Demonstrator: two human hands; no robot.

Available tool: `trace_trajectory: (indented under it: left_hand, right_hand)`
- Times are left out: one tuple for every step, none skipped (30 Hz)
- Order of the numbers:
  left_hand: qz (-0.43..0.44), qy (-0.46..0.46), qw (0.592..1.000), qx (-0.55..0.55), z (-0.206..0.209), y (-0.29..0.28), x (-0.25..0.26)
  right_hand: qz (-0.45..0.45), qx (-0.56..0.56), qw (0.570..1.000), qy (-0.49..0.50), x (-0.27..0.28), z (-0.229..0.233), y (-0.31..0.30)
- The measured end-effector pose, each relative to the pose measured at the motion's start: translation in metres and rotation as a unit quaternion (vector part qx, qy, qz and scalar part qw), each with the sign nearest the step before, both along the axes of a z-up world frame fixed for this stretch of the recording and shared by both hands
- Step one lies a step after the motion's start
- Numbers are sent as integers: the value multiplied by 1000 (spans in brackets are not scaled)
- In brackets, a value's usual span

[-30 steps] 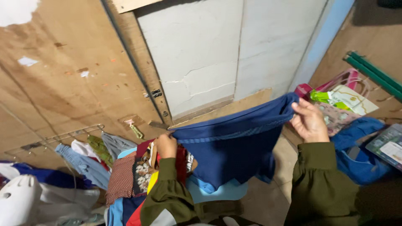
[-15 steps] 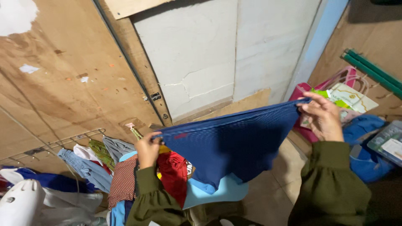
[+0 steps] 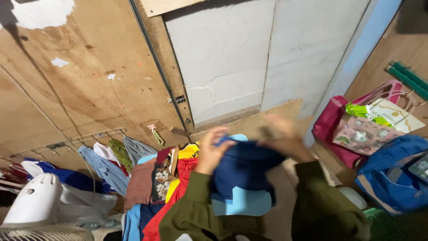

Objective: The person takes various items of clothing from a basin, folds them one at a time on a small blue table, and then places the folded stacks into a wardrobe.

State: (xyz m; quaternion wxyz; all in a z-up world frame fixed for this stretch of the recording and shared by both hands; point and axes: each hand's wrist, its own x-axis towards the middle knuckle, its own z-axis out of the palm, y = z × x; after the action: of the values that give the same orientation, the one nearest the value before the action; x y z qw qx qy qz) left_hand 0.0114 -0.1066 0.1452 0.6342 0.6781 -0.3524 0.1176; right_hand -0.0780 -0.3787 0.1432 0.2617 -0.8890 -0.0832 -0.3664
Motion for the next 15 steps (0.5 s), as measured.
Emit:
trace_trajectory:
  left_hand:
    - [-26, -20, 999, 22, 4, -10, -10]
    - [-52, -40, 997, 44, 4, -18, -18]
    - [-79, 20, 997, 4, 3, -24, -20]
    - [-106, 80, 990, -37, -1, -29, -20]
    - [-131, 139, 978, -78, -7, -30, -19]
    - [-148, 163, 971, -91, -16, -28, -20]
    - [-164, 187, 963, -103, -28, -24, -20]
    - [-180, 210, 954, -116, -42, -21, -22]
    - [-143, 162, 975, -43, -58, -18, -24]
    - [-104, 113, 988, 30, -75, -15, -27]
    - [-63, 64, 991, 104, -92, -12, -29]
    - [-19, 64, 990, 125, -108, -9, -28]
    - [25, 66, 987, 146, -123, -7, -28]
    - [69, 67, 981, 166, -136, -5, -27]
    - [127, 88, 964, 216, -144, -1, -26]
  right_hand:
    - [205, 176, 956, 110, 6, 0, 25]
    - [392, 338, 829, 211, 9, 0, 40]
    - [360, 328, 843, 229, 14, 0, 48]
    - [328, 318, 855, 248, 23, -2, 57]
    - [295, 306, 866, 265, 28, -3, 61]
    - [297, 373, 836, 272, 28, -3, 61]
    - [299, 437, 801, 279, 27, -1, 60]
    - [298, 499, 763, 283, 25, 2, 60]
    - [285, 497, 778, 257, 24, 9, 59]
    - [272, 495, 793, 231, 23, 17, 57]
    - [258, 492, 806, 205, 21, 26, 57]
    - [250, 499, 808, 189, 18, 36, 53]
    - [241, 506, 810, 173, 11, 47, 47]
    - [232, 512, 812, 158, 6, 58, 40]
    - [213, 521, 816, 129, 1, 71, 31]
